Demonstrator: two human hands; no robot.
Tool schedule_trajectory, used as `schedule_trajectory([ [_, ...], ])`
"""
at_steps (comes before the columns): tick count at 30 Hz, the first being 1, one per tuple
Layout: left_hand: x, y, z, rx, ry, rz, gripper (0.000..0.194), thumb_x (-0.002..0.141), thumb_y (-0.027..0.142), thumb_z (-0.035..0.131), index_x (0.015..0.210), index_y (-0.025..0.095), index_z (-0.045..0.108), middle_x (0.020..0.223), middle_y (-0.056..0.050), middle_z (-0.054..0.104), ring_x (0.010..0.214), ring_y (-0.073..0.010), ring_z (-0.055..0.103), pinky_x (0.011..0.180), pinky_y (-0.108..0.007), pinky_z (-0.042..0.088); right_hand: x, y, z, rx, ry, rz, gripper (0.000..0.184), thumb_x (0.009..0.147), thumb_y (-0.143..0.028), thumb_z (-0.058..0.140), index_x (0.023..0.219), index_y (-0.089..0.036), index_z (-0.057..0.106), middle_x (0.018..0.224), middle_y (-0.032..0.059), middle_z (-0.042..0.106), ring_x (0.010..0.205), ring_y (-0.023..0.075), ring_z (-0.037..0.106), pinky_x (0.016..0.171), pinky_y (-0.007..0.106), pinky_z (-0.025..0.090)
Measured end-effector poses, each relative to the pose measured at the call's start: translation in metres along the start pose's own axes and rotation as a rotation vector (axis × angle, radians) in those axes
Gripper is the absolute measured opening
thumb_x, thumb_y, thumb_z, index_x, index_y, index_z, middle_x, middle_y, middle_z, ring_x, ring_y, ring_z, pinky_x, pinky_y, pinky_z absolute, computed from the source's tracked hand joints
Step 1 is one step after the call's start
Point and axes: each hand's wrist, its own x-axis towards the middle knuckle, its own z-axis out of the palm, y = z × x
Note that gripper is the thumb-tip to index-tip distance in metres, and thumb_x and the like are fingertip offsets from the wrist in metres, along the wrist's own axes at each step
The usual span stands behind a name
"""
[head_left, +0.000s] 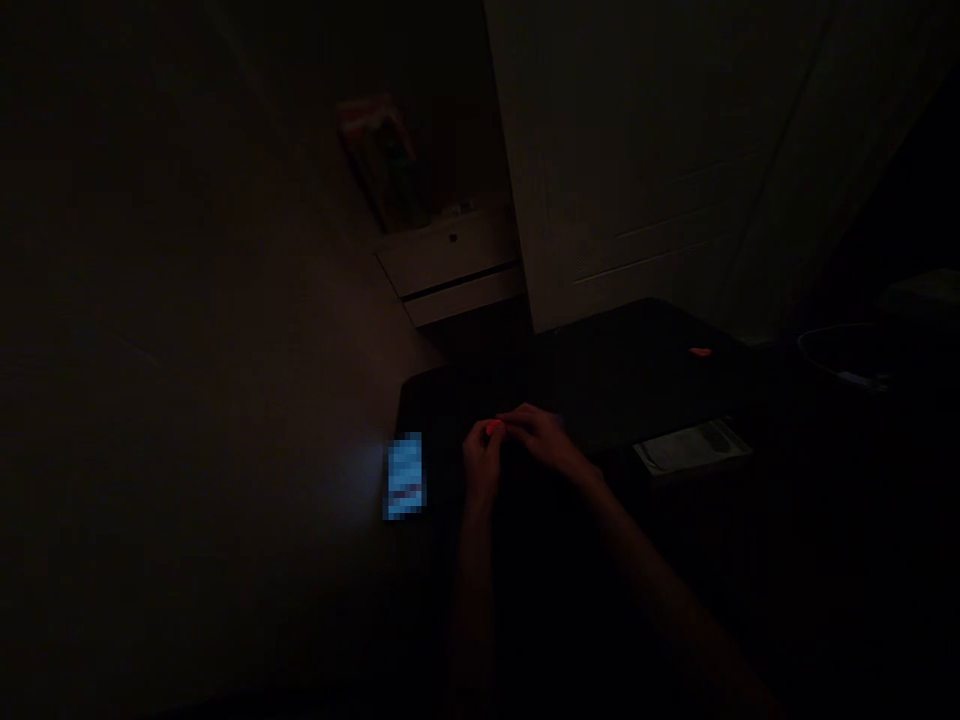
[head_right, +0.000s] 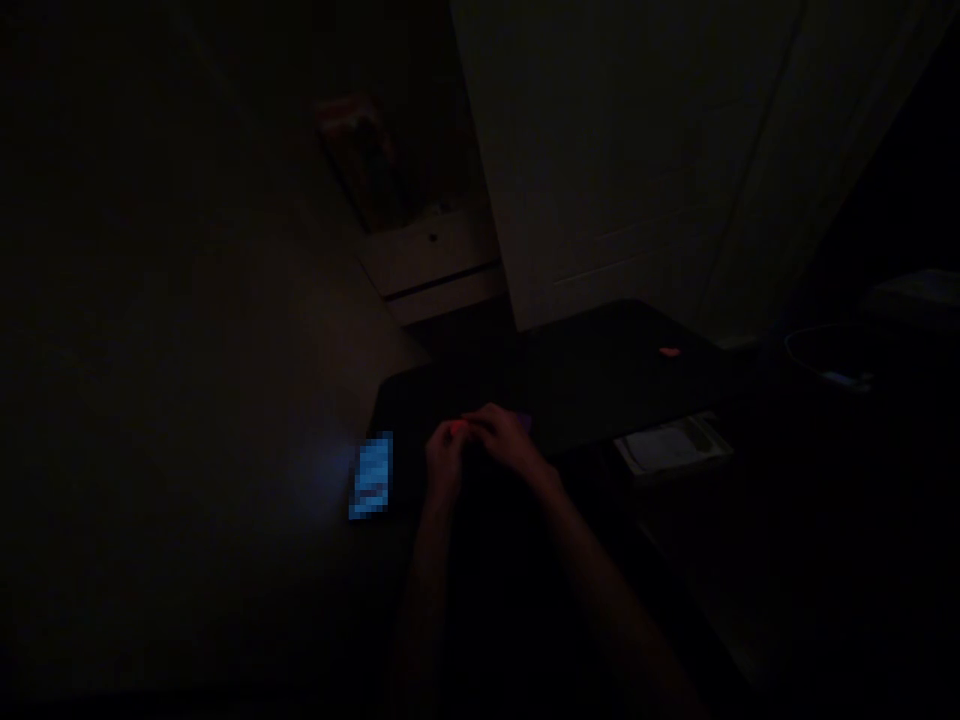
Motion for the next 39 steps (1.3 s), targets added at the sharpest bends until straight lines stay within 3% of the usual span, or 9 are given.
schedule_trajectory([
  [7,-0.001,0.002,0.002,-0.045,0.062,-0.049,0.03,0.085,0.047,0.068,0.082,0.017,0.071,0.077,-0.002,0.066,0.075,-0.0156,0.059,0.071,-0.026,0.046,0.0,-0.008,0.0,0.003,0.003,0.023,0.021,0.095,-0.022,0.062,0.111,-0.023,0.076,0.103,0.0059,0.073,0.097,0.0194,0.068,0.09,0.034,0.052],
  [17,-0.005,0.011,0.002,0.028,0.055,0.019,0.037,0.089,0.052,0.063,0.082,0.017,0.071,0.074,-0.003,0.068,0.071,-0.0167,0.062,0.066,-0.026,0.047,0.0,-0.015,-0.002,0.053,0.069,0.08,0.02,0.09,-0.037,0.069,0.1,-0.021,0.078,0.099,0.006,0.076,0.092,0.0214,0.071,0.083,0.033,0.053],
  [26,-0.006,0.009,0.0,0.157,0.062,0.058,0.042,0.094,0.054,0.053,0.076,0.018,0.066,0.07,-0.002,0.063,0.068,-0.0159,0.057,0.063,-0.025,0.042,0.003,-0.012,0.015,-0.079,0.132,0.1,0.015,0.093,-0.026,0.06,0.092,-0.019,0.073,0.091,0.0055,0.076,0.084,0.0192,0.07,0.078,0.03,0.05],
  [31,-0.007,0.01,0.002,0.104,0.075,0.01,0.05,0.093,0.061,0.051,0.068,0.019,0.058,0.063,0.0,0.055,0.06,-0.0134,0.049,0.057,-0.024,0.037,0.003,-0.013,0.019,0.049,0.139,0.129,0.02,0.093,-0.03,0.057,0.082,-0.018,0.069,0.079,0.004,0.073,0.073,0.0178,0.067,0.069,0.028,0.05],
  [39,-0.003,0.003,0.008,-0.154,0.06,-0.168,0.054,0.086,0.069,0.056,0.081,0.016,0.064,0.065,0.001,0.056,0.056,-0.0109,0.05,0.054,-0.023,0.038,0.006,-0.008,0.028,0.333,0.195,0.334,0.023,0.086,-0.036,0.056,0.083,-0.017,0.07,0.073,0.0031,0.071,0.064,0.0164,0.064,0.058,0.026,0.049],
])
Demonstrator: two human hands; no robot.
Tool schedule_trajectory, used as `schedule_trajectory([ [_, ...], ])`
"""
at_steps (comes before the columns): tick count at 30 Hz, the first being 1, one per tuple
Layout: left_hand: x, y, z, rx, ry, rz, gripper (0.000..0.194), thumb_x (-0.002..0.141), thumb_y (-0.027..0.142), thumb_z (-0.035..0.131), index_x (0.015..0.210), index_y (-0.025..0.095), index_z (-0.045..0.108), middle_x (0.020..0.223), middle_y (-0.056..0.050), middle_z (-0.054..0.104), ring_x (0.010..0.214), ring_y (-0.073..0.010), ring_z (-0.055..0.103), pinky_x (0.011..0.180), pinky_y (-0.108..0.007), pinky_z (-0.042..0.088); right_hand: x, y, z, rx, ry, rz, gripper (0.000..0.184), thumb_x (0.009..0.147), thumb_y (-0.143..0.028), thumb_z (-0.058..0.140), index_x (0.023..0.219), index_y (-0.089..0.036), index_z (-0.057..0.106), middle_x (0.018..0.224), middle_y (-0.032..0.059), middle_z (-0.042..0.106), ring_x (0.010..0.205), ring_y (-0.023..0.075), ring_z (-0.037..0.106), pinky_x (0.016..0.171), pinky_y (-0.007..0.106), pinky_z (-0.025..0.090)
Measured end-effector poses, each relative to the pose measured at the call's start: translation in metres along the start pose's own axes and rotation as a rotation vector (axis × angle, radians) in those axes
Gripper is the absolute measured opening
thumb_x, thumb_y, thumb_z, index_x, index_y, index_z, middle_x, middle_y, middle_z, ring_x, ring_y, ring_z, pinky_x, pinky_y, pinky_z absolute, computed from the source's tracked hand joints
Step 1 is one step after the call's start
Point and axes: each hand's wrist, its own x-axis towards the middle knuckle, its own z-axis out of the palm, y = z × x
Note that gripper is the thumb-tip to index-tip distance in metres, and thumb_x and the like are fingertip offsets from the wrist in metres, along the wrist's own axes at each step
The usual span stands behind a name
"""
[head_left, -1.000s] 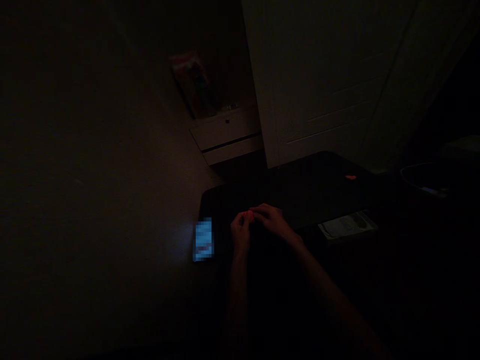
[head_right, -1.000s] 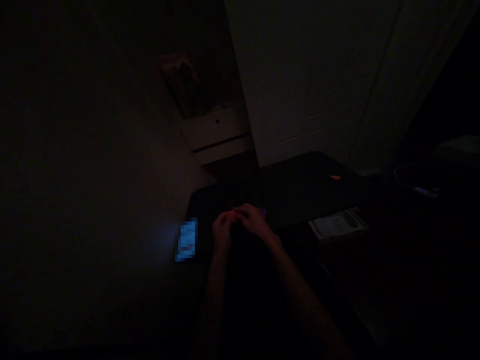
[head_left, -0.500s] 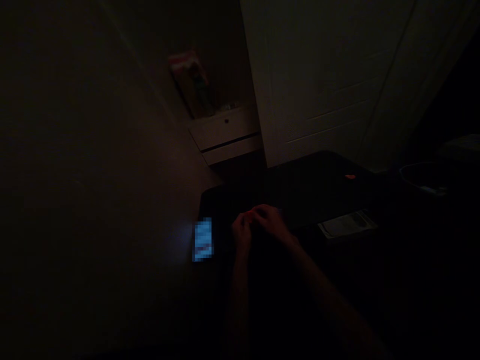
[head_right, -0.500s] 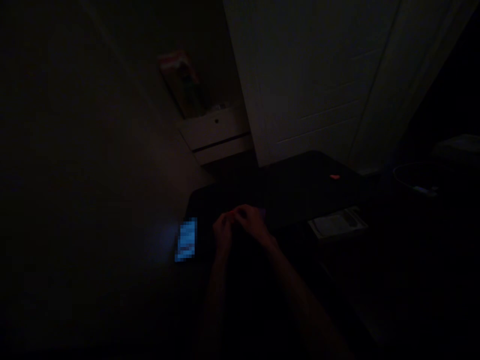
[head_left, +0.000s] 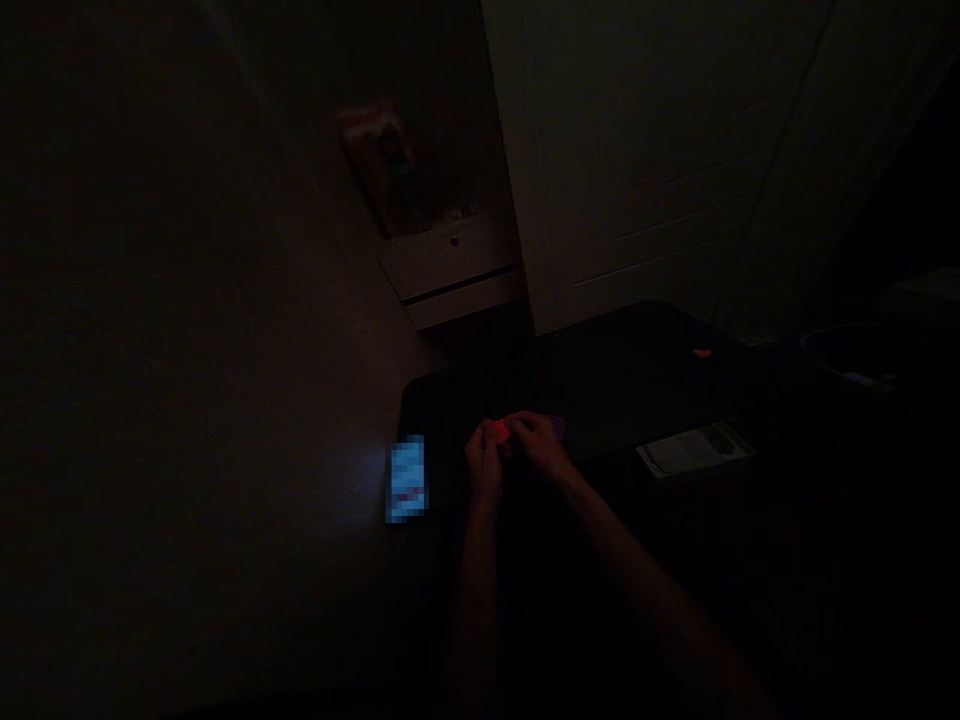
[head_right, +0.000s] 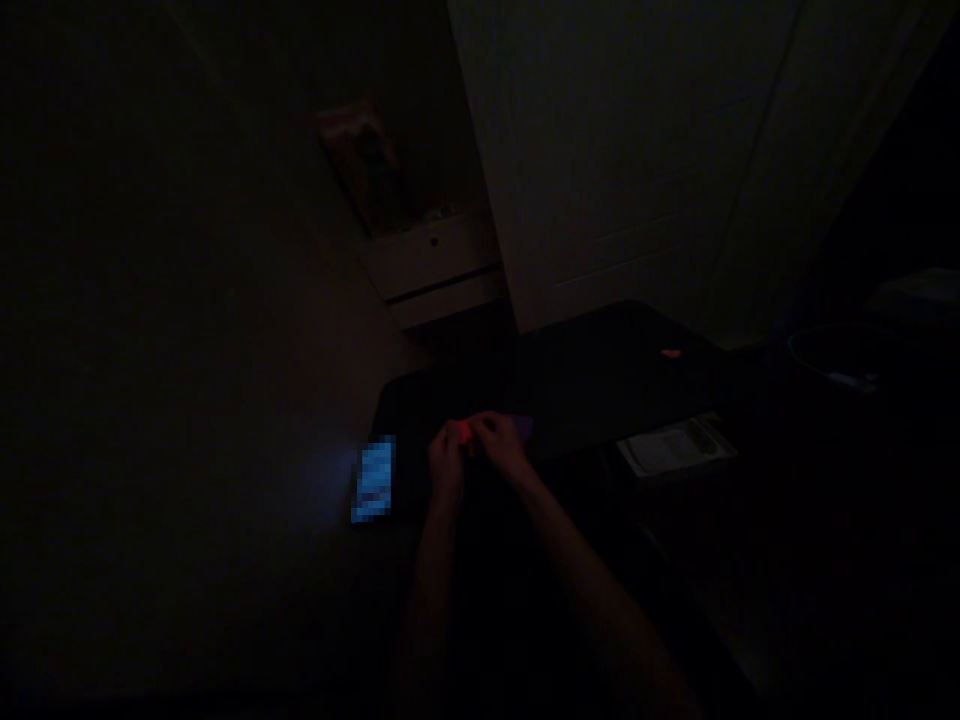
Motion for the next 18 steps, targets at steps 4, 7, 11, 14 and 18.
schedule_trajectory([
  [4,0.0026,-0.0003,0.0015,-0.143,0.045,-0.034,0.054,0.081,0.068,0.064,0.082,0.015,0.063,0.07,0.001,0.058,0.06,-0.0098,0.051,0.056,-0.022,0.041,-0.0027,-0.0012,0.0046,-0.012,0.016,-0.023,0.021,0.087,-0.035,0.056,0.086,-0.018,0.067,0.078,0.004,0.071,0.07,0.0177,0.065,0.065,0.029,0.05],
  [7,0.0034,-0.0015,0.0007,-0.162,0.058,-0.012,0.053,0.079,0.068,0.067,0.078,0.015,0.061,0.071,0.001,0.058,0.062,-0.0095,0.052,0.059,-0.022,0.042,-0.0055,-0.0034,0.003,-0.159,-0.003,-0.184,0.019,0.091,-0.035,0.056,0.089,-0.018,0.065,0.085,0.0052,0.07,0.078,0.0186,0.065,0.072,0.031,0.05],
  [11,0.0031,-0.002,-0.0005,-0.162,0.056,-0.018,0.055,0.077,0.071,0.067,0.073,0.017,0.056,0.066,0.003,0.052,0.057,-0.0081,0.046,0.052,-0.021,0.037,-0.008,-0.0042,-0.0008,-0.308,-0.047,-0.305,0.015,0.095,-0.032,0.056,0.091,-0.019,0.063,0.089,0.005,0.07,0.082,0.0182,0.065,0.076,0.031,0.048],
  [14,0.0025,-0.0003,-0.0006,-0.187,0.056,-0.025,0.056,0.076,0.071,0.068,0.068,0.018,0.051,0.061,0.005,0.046,0.052,-0.0069,0.04,0.047,-0.02,0.031,-0.0086,-0.0033,-0.0014,-0.32,-0.063,-0.316,0.014,0.096,-0.03,0.055,0.091,-0.02,0.062,0.086,0.0038,0.069,0.079,0.0174,0.065,0.075,0.03,0.047],
  [18,0.003,0.0001,-0.001,-0.16,0.064,-0.036,0.056,0.077,0.07,0.067,0.066,0.018,0.05,0.058,0.006,0.043,0.05,-0.0069,0.038,0.046,-0.021,0.028,-0.0079,-0.0023,-0.004,-0.306,-0.126,-0.321,0.012,0.096,-0.028,0.056,0.092,-0.019,0.063,0.087,0.0033,0.069,0.079,0.0171,0.065,0.074,0.029,0.048],
])
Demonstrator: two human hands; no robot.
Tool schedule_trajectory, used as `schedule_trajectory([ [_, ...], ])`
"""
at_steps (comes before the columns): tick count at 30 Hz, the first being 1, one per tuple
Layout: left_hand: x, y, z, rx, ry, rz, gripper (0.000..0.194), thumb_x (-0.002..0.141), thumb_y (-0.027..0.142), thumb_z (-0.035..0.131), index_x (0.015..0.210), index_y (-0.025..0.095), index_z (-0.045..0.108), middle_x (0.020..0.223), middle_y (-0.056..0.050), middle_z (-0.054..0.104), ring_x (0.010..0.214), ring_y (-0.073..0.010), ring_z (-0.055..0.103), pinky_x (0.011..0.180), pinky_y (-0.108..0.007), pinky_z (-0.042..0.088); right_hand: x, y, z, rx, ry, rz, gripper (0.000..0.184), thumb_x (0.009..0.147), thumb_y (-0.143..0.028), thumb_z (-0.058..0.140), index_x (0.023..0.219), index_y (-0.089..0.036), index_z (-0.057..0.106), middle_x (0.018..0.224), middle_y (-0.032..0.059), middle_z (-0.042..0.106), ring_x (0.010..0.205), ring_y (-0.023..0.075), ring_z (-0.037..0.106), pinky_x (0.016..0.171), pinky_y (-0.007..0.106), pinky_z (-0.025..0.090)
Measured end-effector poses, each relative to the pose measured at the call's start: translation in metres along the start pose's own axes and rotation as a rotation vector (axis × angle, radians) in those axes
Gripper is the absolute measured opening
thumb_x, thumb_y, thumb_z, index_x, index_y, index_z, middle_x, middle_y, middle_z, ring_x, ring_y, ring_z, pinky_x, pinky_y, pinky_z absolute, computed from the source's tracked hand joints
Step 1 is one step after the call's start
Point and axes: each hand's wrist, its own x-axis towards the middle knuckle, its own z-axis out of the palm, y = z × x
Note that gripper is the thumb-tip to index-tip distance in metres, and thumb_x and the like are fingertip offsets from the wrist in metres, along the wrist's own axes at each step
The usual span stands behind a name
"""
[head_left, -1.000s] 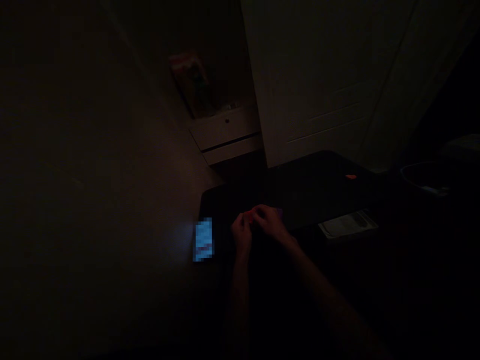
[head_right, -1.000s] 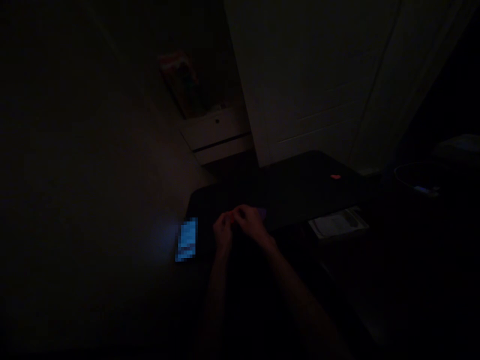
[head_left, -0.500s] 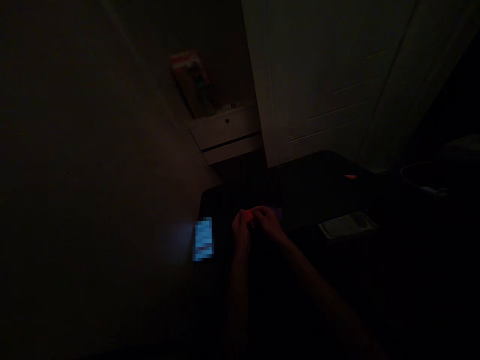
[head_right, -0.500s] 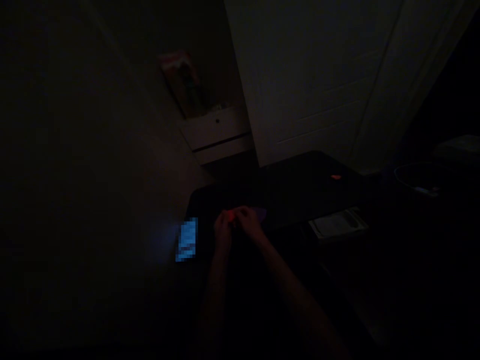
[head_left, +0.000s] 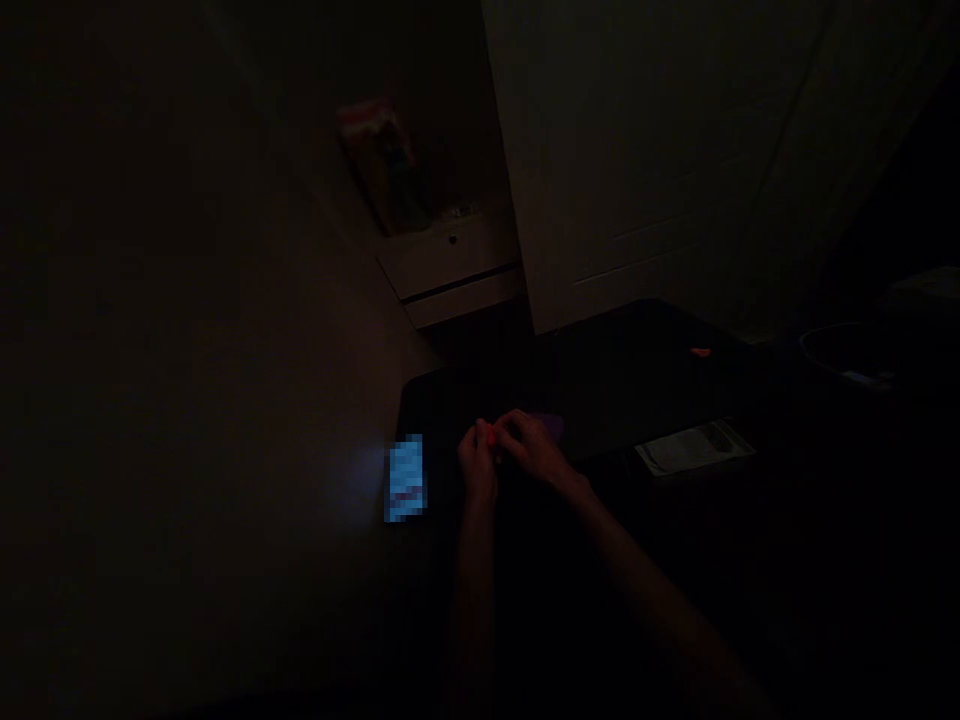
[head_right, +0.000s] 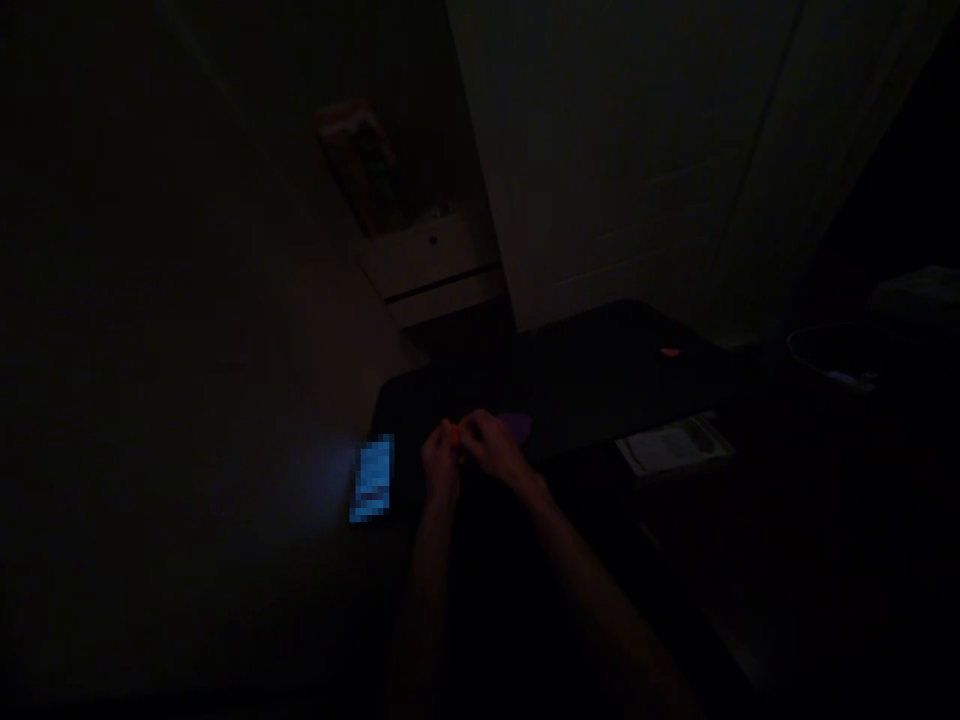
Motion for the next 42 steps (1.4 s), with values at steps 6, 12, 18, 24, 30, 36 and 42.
schedule_trajectory([
  [6,0.004,-0.006,-0.005,0.135,-0.001,0.074,0.05,0.085,0.066,0.061,0.073,0.017,0.059,0.065,0.002,0.052,0.057,-0.0099,0.047,0.053,-0.022,0.036,0.0,0.001,-0.004,0.001,0.019,0.005,0.012,0.095,-0.03,0.06,0.093,-0.019,0.065,0.09,0.0031,0.069,0.082,0.0169,0.065,0.076,0.03,0.049],
  [12,0.004,-0.005,-0.005,0.271,-0.034,0.191,0.043,0.092,0.058,0.055,0.078,0.018,0.063,0.073,0.0,0.059,0.07,-0.014,0.055,0.064,-0.024,0.042,0.002,-0.004,-0.008,-0.034,0.033,-0.035,0.017,0.097,-0.035,0.061,0.099,-0.021,0.07,0.097,0.0053,0.069,0.091,0.0181,0.066,0.083,0.032,0.05],
  [18,0.0,-0.002,-0.005,0.234,-0.126,0.199,0.032,0.088,0.052,0.065,0.09,0.02,0.066,0.084,-0.001,0.064,0.077,-0.0146,0.058,0.071,-0.025,0.045,0.002,0.003,-0.012,-0.065,0.051,-0.004,0.015,0.096,-0.032,0.061,0.1,-0.02,0.069,0.099,0.0057,0.071,0.092,0.0189,0.067,0.084,0.033,0.051],
  [24,0.0,-0.005,-0.005,0.248,-0.085,0.164,0.038,0.087,0.058,0.064,0.089,0.02,0.064,0.075,0.0,0.061,0.061,-0.0123,0.051,0.06,-0.024,0.041,0.007,0.019,-0.04,-0.117,0.2,0.047,0.017,0.095,-0.032,0.057,0.095,-0.021,0.07,0.099,0.0067,0.071,0.091,0.0208,0.066,0.083,0.035,0.051],
  [30,-0.001,-0.006,-0.001,0.264,-0.101,0.142,0.042,0.086,0.061,0.063,0.086,0.019,0.064,0.07,0.001,0.06,0.057,-0.0114,0.05,0.057,-0.024,0.04,0.003,0.046,-0.076,-0.41,0.389,0.201,0.015,0.083,-0.026,0.065,0.094,-0.019,0.071,0.098,0.0099,0.068,0.093,0.0262,0.061,0.09,0.044,0.047],
  [36,-0.003,-0.003,0.0,0.288,-0.101,0.15,0.041,0.087,0.059,0.063,0.086,0.019,0.064,0.071,0.0,0.061,0.058,-0.0115,0.051,0.056,-0.024,0.039,-0.002,0.046,-0.072,-0.557,0.343,0.325,0.024,0.081,-0.027,0.069,0.105,-0.023,0.073,0.112,0.0125,0.06,0.105,0.0308,0.056,0.091,0.046,0.045],
  [42,-0.005,-0.002,0.0,0.318,-0.111,0.153,0.04,0.088,0.058,0.062,0.085,0.019,0.064,0.07,0.001,0.06,0.057,-0.0107,0.051,0.056,-0.023,0.039,0.001,0.034,-0.07,-0.656,0.256,0.417,0.027,0.083,-0.024,0.069,0.109,-0.024,0.073,0.121,0.0152,0.058,0.113,0.0353,0.052,0.093,0.047,0.042],
])
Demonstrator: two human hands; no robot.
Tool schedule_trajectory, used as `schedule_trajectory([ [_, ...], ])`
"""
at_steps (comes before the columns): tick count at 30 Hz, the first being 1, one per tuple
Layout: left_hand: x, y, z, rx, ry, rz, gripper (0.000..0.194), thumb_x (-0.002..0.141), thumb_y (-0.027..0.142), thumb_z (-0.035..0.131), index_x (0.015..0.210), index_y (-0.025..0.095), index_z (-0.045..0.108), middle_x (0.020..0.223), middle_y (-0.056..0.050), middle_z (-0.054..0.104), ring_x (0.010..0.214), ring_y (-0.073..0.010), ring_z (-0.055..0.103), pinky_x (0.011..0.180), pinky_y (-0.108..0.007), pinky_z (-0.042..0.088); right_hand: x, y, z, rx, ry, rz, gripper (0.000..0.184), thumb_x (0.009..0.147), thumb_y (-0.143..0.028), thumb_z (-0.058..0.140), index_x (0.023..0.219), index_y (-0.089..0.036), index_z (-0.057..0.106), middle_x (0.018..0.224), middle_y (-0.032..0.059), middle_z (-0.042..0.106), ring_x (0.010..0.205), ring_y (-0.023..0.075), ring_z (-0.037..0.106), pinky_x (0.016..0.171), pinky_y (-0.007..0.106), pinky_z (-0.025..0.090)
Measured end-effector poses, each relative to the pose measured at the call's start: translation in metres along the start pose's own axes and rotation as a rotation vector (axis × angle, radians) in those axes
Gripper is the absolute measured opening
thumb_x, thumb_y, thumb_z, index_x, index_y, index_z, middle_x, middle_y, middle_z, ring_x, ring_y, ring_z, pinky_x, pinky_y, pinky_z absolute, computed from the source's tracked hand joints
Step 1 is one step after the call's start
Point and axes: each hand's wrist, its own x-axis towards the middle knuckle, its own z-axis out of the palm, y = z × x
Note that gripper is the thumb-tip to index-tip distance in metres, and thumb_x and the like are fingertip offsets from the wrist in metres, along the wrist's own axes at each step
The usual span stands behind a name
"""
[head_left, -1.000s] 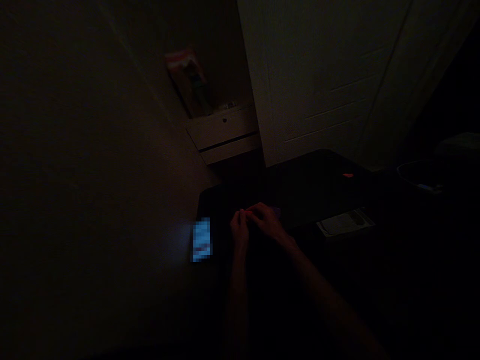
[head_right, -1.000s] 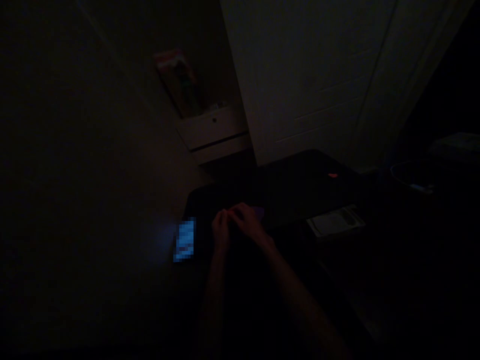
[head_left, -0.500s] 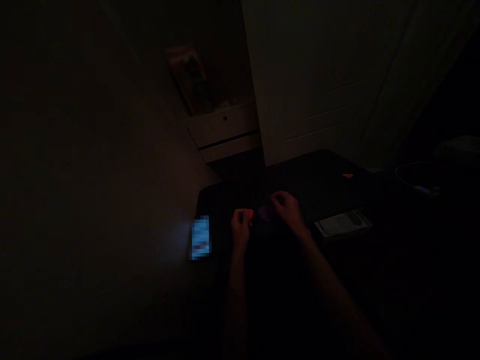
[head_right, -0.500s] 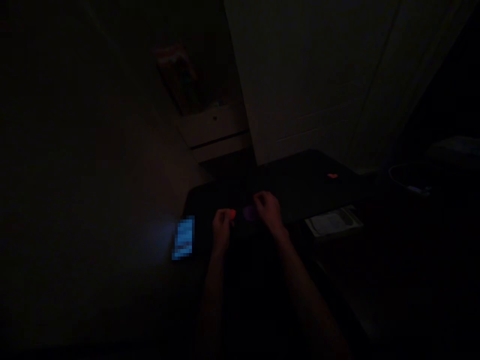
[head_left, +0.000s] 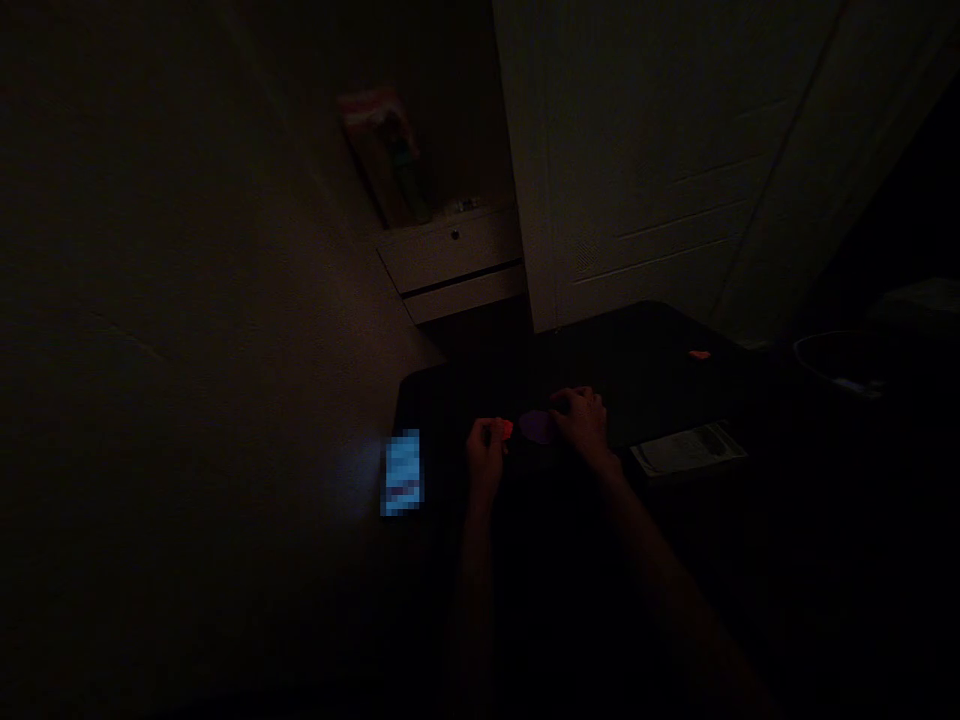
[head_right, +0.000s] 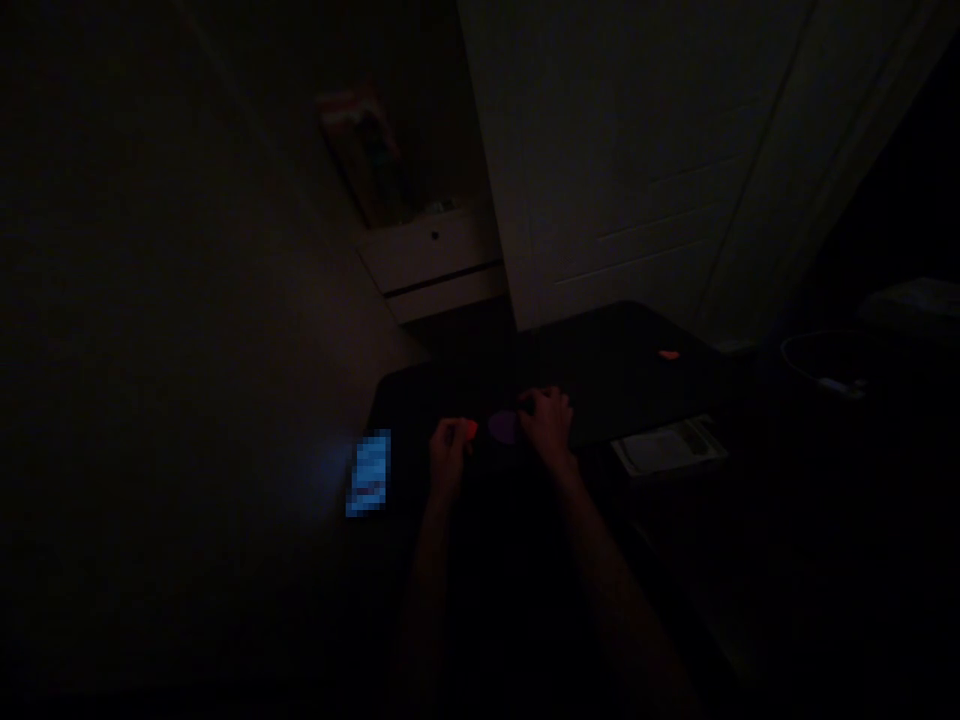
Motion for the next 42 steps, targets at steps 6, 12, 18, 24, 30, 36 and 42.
schedule_trajectory([
  [6,0.0,0.003,0.0,0.004,-0.006,-0.017,0.037,0.088,0.055,0.063,0.087,0.018,0.067,0.08,-0.002,0.068,0.059,-0.0111,0.054,0.058,-0.024,0.042,0.001,-0.005,-0.005,-0.076,-0.077,0.066,0.028,0.086,-0.027,0.067,0.113,-0.025,0.072,0.125,0.0142,0.058,0.117,0.0348,0.052,0.095,0.045,0.041],
  [12,0.003,-0.001,-0.002,-0.03,-0.015,0.021,0.034,0.085,0.051,0.069,0.091,0.017,0.071,0.089,-0.007,0.074,0.071,-0.0151,0.065,0.068,-0.027,0.05,0.004,0.001,-0.001,0.039,-0.031,0.062,0.024,0.09,-0.033,0.063,0.11,-0.023,0.073,0.116,0.0126,0.064,0.111,0.0313,0.058,0.094,0.046,0.043],
  [18,0.004,-0.007,-0.002,-0.157,-0.052,-0.008,0.038,0.082,0.05,0.074,0.098,0.015,0.07,0.098,-0.01,0.074,0.085,-0.0202,0.071,0.077,-0.033,0.057,0.0,-0.014,0.004,0.371,-0.013,-0.228,0.018,0.094,-0.03,0.06,0.096,-0.02,0.075,0.101,0.0095,0.07,0.095,0.0234,0.065,0.088,0.037,0.05],
  [24,0.004,-0.007,-0.005,-0.096,-0.07,0.04,0.033,0.086,0.047,0.072,0.099,0.017,0.072,0.098,-0.008,0.074,0.092,-0.0198,0.069,0.084,-0.032,0.055,-0.012,-0.034,0.008,0.523,-0.247,-0.515,0.018,0.093,-0.028,0.064,0.106,-0.021,0.074,0.104,0.0071,0.072,0.095,0.0199,0.068,0.087,0.033,0.052],
  [30,0.002,-0.003,-0.005,-0.049,-0.076,0.053,0.033,0.087,0.049,0.069,0.093,0.017,0.074,0.086,-0.006,0.073,0.078,-0.0169,0.067,0.073,-0.027,0.052,-0.013,-0.034,0.007,0.599,-0.297,-0.517,0.017,0.092,-0.03,0.066,0.105,-0.021,0.073,0.102,0.0059,0.073,0.092,0.0194,0.069,0.082,0.031,0.053],
  [36,0.002,-0.003,-0.003,-0.029,-0.056,0.007,0.031,0.085,0.045,0.07,0.093,0.016,0.074,0.091,-0.008,0.075,0.084,-0.0195,0.07,0.075,-0.029,0.054,-0.015,-0.035,0.013,0.517,-0.247,-0.456,0.014,0.087,-0.019,0.067,0.102,-0.02,0.07,0.099,0.0059,0.072,0.088,0.0192,0.068,0.078,0.031,0.052],
  [42,0.002,-0.002,-0.004,0.01,-0.054,-0.023,0.028,0.082,0.041,0.072,0.093,0.015,0.074,0.087,-0.009,0.077,0.081,-0.0206,0.072,0.072,-0.029,0.055,-0.022,-0.04,0.02,0.444,-0.158,-0.452,0.01,0.09,-0.018,0.063,0.099,-0.02,0.067,0.1,0.0055,0.07,0.092,0.0197,0.065,0.083,0.033,0.05],
])
